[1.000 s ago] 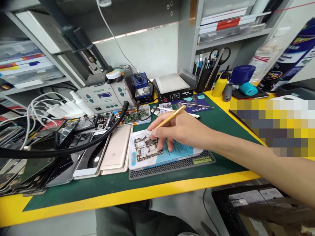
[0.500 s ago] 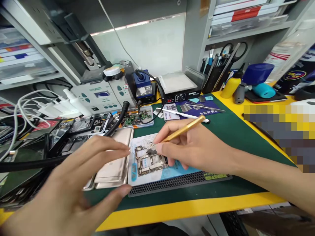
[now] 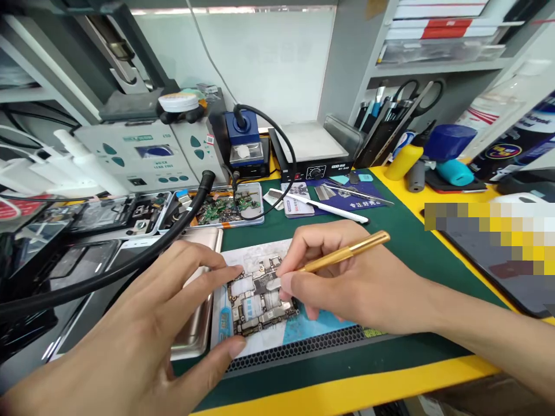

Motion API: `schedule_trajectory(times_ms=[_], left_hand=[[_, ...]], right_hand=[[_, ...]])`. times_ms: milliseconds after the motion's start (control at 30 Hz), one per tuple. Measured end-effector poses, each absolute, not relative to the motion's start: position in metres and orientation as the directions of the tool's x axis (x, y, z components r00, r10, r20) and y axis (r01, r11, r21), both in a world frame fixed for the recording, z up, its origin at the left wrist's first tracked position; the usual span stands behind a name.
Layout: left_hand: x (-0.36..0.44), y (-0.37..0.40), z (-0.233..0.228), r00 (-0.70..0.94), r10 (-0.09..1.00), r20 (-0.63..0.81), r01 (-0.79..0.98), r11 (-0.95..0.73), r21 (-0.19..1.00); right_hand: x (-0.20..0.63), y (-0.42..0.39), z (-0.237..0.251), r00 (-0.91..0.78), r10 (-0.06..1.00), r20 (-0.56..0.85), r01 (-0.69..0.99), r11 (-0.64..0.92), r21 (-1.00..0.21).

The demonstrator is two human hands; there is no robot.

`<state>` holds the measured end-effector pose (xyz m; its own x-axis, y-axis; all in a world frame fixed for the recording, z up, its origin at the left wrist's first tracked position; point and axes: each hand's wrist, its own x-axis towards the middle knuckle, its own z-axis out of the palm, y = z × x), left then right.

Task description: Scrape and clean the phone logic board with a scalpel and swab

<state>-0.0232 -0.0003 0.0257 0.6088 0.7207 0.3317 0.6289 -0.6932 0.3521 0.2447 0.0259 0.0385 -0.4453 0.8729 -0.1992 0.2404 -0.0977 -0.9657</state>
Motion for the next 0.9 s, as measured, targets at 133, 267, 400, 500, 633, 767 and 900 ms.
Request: schedule_trajectory(times_ms=[133, 267, 400, 500, 633, 767, 900], left_hand=[[-0.025, -0.001, 0.023, 0.6, 0.738, 0.308, 0.633, -0.674, 0.382], [-0.026, 0.003, 0.021, 0.602, 0.724, 0.336, 0.593, -0.688, 0.419], [-0.025, 0.009, 0.017, 0.607, 0.673, 0.422, 0.521, -0.738, 0.428], [-0.024, 0.013, 0.015, 0.6, 0.647, 0.47, 0.496, -0.762, 0.416], [-0.024, 0.015, 0.015, 0.618, 0.604, 0.503, 0.46, -0.797, 0.392], [-0.026, 0.016, 0.016, 0.626, 0.595, 0.504, 0.455, -0.804, 0.384], [-0.026, 0.015, 0.014, 0.626, 0.601, 0.497, 0.455, -0.799, 0.392]], right_hand=[[0.244, 0.024, 0.039, -0.427, 0.877, -0.219, 0.256, -0.115, -0.96], [0.246, 0.025, 0.04, -0.414, 0.887, -0.205, 0.176, -0.143, -0.974], [0.246, 0.03, 0.043, -0.377, 0.902, -0.211, -0.019, -0.235, -0.972], [0.244, 0.033, 0.045, -0.373, 0.897, -0.238, -0.048, -0.275, -0.96], [0.243, 0.032, 0.045, -0.385, 0.892, -0.235, -0.058, -0.277, -0.959], [0.242, 0.032, 0.047, -0.385, 0.893, -0.234, -0.052, -0.274, -0.96], [0.241, 0.032, 0.048, -0.383, 0.893, -0.238, -0.048, -0.277, -0.96]])
